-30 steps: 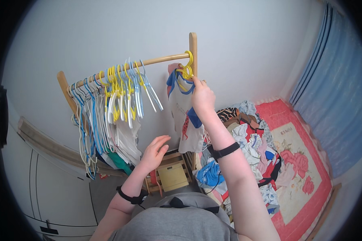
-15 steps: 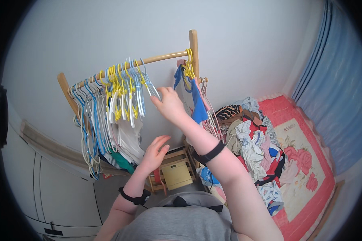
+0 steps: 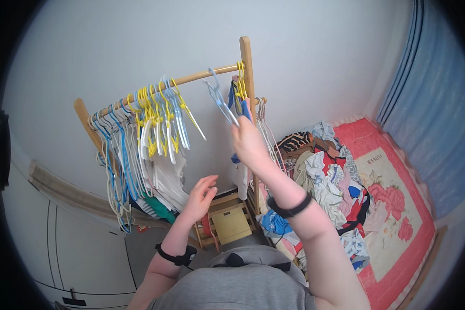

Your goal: The person repeatedly picks up small garments from a pile on a bed, places each onto a plastic hanger, and hangs the hanger on a wooden clothes rack. The process continues with various shirts and tops until the end of the clip.

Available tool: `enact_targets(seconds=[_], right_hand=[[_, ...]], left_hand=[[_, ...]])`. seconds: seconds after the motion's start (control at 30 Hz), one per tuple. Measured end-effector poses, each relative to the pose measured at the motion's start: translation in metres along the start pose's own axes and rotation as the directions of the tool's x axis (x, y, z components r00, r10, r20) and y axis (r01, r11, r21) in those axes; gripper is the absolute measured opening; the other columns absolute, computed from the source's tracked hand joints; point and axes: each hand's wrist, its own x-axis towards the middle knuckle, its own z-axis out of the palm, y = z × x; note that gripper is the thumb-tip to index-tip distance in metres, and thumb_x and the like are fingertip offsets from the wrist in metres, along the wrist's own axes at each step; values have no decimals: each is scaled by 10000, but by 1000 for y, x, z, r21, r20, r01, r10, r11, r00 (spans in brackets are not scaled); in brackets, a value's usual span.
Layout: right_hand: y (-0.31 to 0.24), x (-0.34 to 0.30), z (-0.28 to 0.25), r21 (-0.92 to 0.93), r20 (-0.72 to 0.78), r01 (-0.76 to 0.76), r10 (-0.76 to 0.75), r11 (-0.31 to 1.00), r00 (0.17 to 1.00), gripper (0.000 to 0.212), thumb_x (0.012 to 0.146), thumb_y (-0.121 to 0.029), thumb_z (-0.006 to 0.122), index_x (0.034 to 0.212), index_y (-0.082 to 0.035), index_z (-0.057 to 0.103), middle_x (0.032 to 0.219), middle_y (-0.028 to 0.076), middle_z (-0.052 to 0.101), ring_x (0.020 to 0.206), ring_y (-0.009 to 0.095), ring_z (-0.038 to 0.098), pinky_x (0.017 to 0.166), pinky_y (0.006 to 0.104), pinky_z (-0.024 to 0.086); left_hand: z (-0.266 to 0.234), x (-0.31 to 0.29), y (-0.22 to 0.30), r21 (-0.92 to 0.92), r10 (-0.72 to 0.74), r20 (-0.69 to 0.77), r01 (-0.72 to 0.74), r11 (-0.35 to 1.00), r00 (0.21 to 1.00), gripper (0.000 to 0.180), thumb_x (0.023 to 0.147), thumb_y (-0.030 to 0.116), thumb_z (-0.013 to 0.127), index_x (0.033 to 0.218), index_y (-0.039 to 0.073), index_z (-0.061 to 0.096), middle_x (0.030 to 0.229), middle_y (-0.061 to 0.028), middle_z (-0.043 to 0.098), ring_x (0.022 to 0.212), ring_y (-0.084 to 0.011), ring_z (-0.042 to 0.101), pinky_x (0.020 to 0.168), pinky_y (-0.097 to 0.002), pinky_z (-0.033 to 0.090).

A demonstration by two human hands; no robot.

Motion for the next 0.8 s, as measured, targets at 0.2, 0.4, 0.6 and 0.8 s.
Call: enact_targets(seconds=[0.2, 0.4, 0.6, 0.8], right_hand=[[56, -75, -107, 270, 175, -110, 63, 957, 982, 222, 972, -237, 604, 974, -23, 662, 779, 34, 672, 746, 87, 648, 553, 250, 537], [115, -130, -205, 257, 307, -370, 287, 893, 907, 246, 940, -278, 662, 905, -35, 680, 802, 24, 690, 758, 93, 666, 521, 233, 529], [125, -165, -185, 180, 507, -506, 361, 844, 782, 292, 939, -333, 663, 902, -44, 685, 791, 6, 687, 687, 65, 619, 554, 222, 489], [176, -192, -140, -230, 482, -337, 407, 913, 776, 319, 873, -380, 689, 1030, -103, 711, 749, 133, 678, 723, 274, 682, 669, 397, 526]], left_hand=[[13, 9, -29, -292, -102, -127, 61, 955, 987, 547, 1006, 182, 540, 1485, 28, 326, 1380, -148, 518, 1195, -219, 563, 974, -334, 475], [25, 30, -4, -639, -344, -22, 251, 727, 939, 598, 1066, 426, 353, 1525, 57, 252, 1503, -165, 388, 1375, -275, 400, 1080, -434, 390], [71, 39, 23, -746, -279, 222, 347, 569, 934, 606, 1068, 452, 302, 1518, 50, 255, 1522, -177, 347, 1415, -299, 341, 1123, -484, 346], [115, 46, 38, -664, -257, 394, 467, 584, 882, 501, 1074, 354, 351, 1426, 1, 399, 1337, -183, 532, 1252, -275, 521, 1045, -424, 445]])
